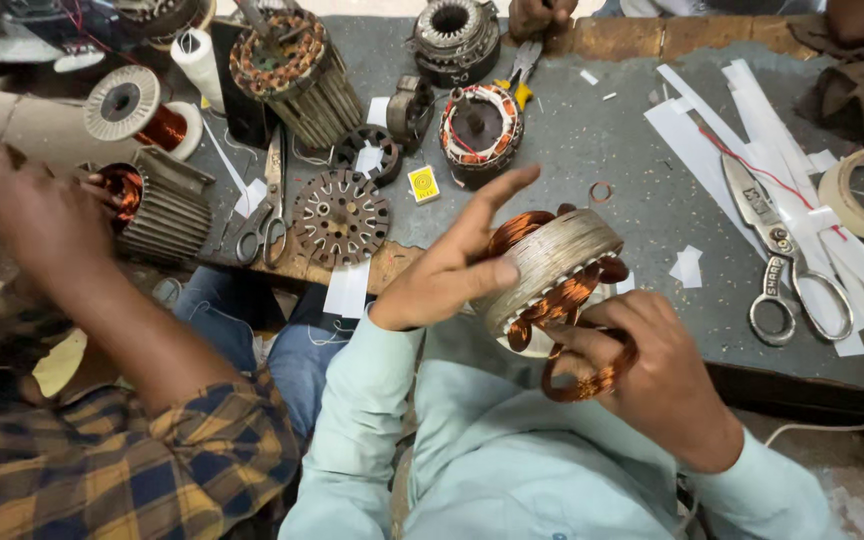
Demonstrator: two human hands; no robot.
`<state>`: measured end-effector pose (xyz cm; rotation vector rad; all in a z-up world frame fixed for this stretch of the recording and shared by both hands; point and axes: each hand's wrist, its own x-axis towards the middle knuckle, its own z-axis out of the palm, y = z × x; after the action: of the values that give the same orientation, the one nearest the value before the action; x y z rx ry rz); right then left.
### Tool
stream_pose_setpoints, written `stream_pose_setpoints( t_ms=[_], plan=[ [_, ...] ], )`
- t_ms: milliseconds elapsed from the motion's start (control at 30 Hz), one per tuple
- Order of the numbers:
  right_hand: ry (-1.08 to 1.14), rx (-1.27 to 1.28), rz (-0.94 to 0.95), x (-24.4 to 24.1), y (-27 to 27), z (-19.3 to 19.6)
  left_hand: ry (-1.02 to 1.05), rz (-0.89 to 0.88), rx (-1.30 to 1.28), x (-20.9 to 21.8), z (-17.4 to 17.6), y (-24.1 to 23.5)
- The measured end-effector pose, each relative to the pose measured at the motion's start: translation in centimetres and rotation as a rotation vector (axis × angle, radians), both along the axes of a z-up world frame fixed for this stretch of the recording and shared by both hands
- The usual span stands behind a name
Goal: The person winds copper wire around a motor stator, inserts white insulating paper between coils, and uses a screwdriver to adjust the windings. They also cut strips of white paper with scissors and place them into the stator slots.
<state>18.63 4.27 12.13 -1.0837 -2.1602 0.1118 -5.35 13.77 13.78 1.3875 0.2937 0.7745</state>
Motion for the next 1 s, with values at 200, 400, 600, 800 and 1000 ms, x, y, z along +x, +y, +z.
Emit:
stream_pose_setpoints(
  t_ms=[200,400,600,800,1000],
  plan=[
    [0.162,-0.227,-0.020,3.2,3.8,0.1,-0.199,0.310,-0.124,1.9,-0.9,-3.1],
    [0.269,-0.347,0.036,3.1,4.4,-0.9,0.158,0.436,-0.055,-1.1,-4.8,1.9],
    [0.283,-0.327,0.022,2.4,4.4,-1.2,0.345,0.235,0.741,0.1,-7.0,4.7],
    [0.294,-0.384,-0.022,1.9,4.0,-0.9,0.381,0.204,0.631,1.8,-4.5,4.2],
    [0.231,-0.307,-0.041,1.8,3.4,-0.9,0.314,0.246,0.735,1.5,-3.5,3.8]
  ],
)
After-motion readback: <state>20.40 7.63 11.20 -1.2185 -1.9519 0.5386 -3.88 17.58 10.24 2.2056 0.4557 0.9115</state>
